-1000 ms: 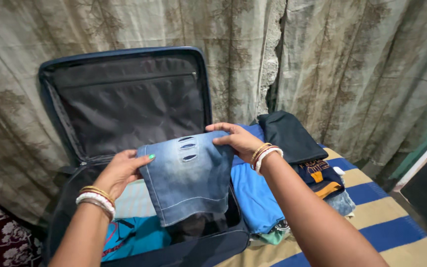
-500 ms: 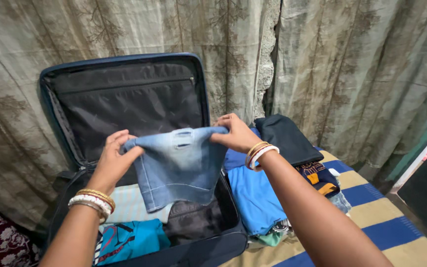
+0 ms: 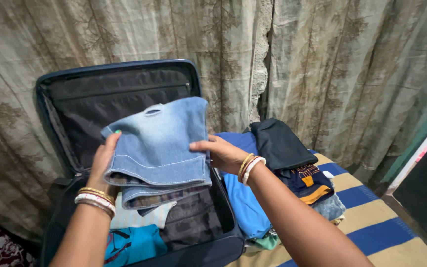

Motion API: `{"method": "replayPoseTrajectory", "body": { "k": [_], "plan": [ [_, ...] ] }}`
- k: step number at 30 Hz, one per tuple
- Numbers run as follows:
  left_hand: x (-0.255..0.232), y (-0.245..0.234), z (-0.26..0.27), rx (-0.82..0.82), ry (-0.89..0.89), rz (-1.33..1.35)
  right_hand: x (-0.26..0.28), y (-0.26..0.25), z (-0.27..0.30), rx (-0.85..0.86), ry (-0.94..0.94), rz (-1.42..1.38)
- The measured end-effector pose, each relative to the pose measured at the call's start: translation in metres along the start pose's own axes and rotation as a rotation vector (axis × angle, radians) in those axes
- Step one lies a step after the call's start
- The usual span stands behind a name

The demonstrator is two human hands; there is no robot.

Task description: The person packs a suitcase by folding and arranging several items of clothing including shirts, jeans, and a striped garment into the main compartment.

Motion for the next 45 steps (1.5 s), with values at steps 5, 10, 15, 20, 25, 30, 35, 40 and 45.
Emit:
{"method": "replayPoseTrajectory", "body": {
  "k": [5, 10, 15, 20, 25, 30, 35, 40, 45],
  "plan": [
    [0.028, -0.018, -0.004, -0.028, -0.133, -0.099, -0.027, -0.029, -0.016, -0.028, -0.026, -0.161],
    [0.012, 0.030, -0.002, 0.370, 0.081, -0.646, -0.058, -0.057, -0.029, -0.145, 0.087, -0.370],
    [0.046, 0.112, 0.034, 0.755, 0.090, -0.743, -0.079, -0.070, -0.035, -0.219, 0.041, -0.473],
    [0.066, 0.108, 0.021, 0.349, 0.081, -0.810, -0.065, -0.054, -0.044, 0.212, -0.221, -0.618],
    [0.086, 0.094, 0.002, 0.296, -0.045, -0.520, -0.050, -0.043, -0.031, -0.188, -0.030, -0.228],
    [0.080, 0.084, -0.009, 0.231, 0.008, -0.399, -0.032, -0.047, -0.022, -0.229, -0.100, -0.223],
    [0.057, 0.112, 0.010, 0.318, -0.185, -0.459, -0.031, -0.059, -0.012, -0.240, -0.108, -0.253],
    [0.044, 0.167, 0.015, 0.358, -0.005, -0.792, -0.052, -0.089, -0.036, -0.324, -0.132, -0.302],
    [0.054, 0.175, -0.003, 0.237, 0.128, -0.967, -0.036, -0.103, -0.004, -0.272, -0.194, -0.354]
  ]
}}
Point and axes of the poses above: each hand's wrist, its own z-axis away from the middle knuckle, its own y-axis out of the palm, x = y × z, the point moved 5 cm from there along -z, towards the middle knuckle, and after that the axes turned 15 degrees about x, right-handed, at the moved point
